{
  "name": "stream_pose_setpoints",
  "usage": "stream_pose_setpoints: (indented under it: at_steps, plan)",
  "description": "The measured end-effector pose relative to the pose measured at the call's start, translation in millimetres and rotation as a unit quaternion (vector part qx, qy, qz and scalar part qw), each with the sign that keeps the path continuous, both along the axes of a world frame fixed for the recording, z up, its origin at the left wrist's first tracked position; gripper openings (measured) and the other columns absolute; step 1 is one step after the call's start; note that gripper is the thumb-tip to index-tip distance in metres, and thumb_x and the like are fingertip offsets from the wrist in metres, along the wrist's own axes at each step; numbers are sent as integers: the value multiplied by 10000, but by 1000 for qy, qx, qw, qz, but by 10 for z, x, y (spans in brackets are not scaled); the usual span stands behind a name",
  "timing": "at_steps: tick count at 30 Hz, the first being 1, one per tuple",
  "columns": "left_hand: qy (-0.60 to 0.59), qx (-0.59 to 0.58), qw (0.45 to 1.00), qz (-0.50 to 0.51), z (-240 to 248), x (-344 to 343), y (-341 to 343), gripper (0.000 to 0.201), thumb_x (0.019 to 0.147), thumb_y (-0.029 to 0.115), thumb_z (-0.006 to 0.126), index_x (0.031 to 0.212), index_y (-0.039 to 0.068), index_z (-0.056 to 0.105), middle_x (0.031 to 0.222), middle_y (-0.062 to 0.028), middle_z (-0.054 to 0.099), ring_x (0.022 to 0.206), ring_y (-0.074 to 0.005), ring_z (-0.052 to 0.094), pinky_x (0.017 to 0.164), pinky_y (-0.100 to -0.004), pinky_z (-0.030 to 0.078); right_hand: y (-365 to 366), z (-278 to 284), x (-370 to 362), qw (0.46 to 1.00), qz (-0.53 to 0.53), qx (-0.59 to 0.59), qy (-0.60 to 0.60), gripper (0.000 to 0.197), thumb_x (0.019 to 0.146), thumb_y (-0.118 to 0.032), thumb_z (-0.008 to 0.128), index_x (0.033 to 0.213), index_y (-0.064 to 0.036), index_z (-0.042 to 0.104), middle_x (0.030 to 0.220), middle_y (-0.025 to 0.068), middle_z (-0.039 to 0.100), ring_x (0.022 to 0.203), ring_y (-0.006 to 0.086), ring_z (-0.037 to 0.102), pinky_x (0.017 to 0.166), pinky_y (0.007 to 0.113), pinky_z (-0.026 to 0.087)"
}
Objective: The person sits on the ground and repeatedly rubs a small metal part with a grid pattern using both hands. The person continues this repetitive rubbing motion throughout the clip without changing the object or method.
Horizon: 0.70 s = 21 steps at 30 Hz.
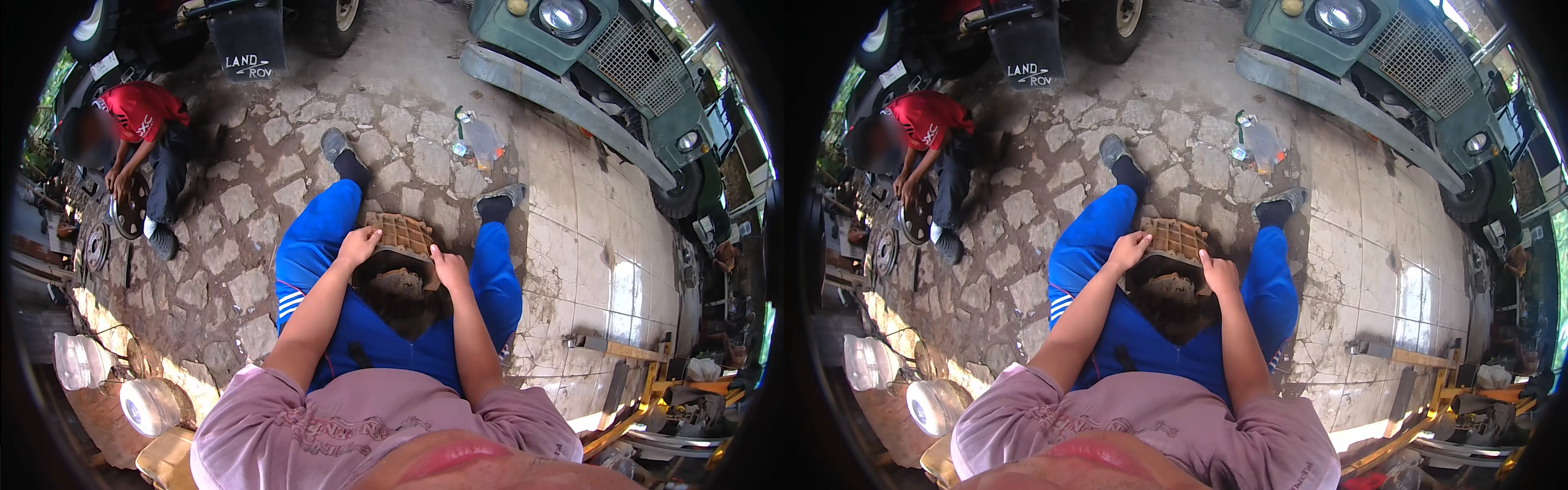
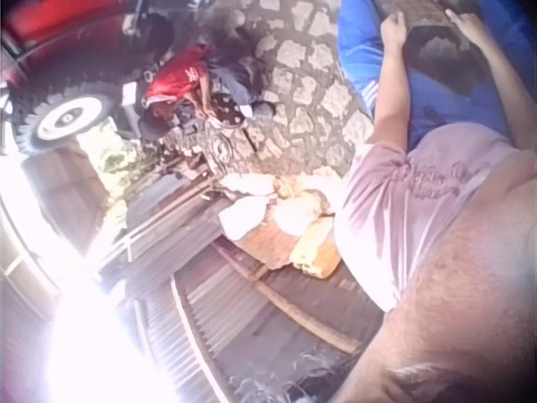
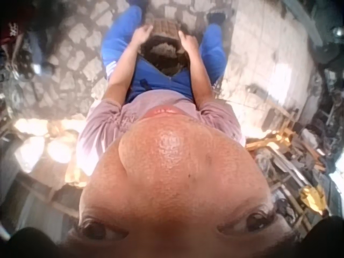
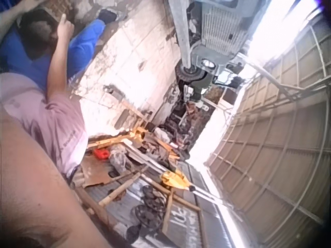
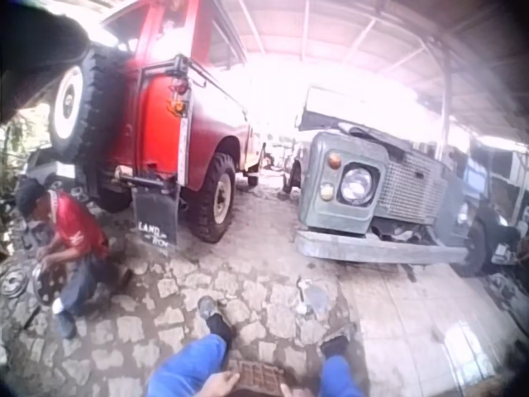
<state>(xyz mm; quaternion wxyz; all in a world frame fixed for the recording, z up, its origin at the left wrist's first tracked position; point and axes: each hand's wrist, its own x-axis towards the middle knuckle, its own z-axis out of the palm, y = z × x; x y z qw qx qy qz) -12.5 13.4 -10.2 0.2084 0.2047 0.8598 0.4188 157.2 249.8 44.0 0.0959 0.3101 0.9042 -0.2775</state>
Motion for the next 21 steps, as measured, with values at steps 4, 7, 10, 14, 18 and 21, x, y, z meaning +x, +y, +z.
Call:
stream_pose_setpoints:
  at_steps: [4,7,10,14,18,21]
  plan:
    - [-9,36,999,-14,31,18,69,448,1051,440,600,1138,24,742,1022,-252,744,1020,-439,707,895,-490,547,39,-389,194,994,-6,-21,109,681,1088,-627,373,1157,-110,810,1132,267,743,1149,481,663,1032,544,506]
    - [-13,29,999,5,-22,45,17,433,1064,434,595,1160,36,737,1032,-237,750,1020,-408,721,886,-468,544,68,-56,105,999,-20,-41,13,673,1095,-614,366,1170,-110,806,1113,264,747,1141,481,665,1029,542,506]
    - [-7,17,1000,-3,-56,-38,63,440,1069,443,584,1156,39,733,1052,-229,754,1037,-408,719,899,-469,541,41,-228,41,998,-6,1,58,692,1095,-612,363,1102,-88,815,1080,260,753,1106,485,676,1014,552,508]
    - [6,-19,1000,6,-35,52,54,447,1069,459,566,1108,45,729,1068,-223,754,1062,-425,703,923,-491,536,-8,-48,109,999,-30,-9,39,700,1097,-601,363,1064,-62,808,1063,263,752,1087,496,679,1004,568,508]
    - [7,-54,999,1,75,36,168,461,1056,496,530,1059,74,715,1074,-183,760,1105,-400,690,927,-524,522,66,-411,208,997,-25,51,58,714,1094,-610,355,1033,-68,816,1038,256,756,1075,492,683,985,572,517]
    - [6,-74,997,24,172,77,107,456,1057,492,524,1035,74,704,1066,-185,757,1098,-402,689,925,-530,517,71,-116,104,999,-16,14,48,714,1096,-602,358,1010,-55,809,1027,259,755,1068,495,682,980,581,514]
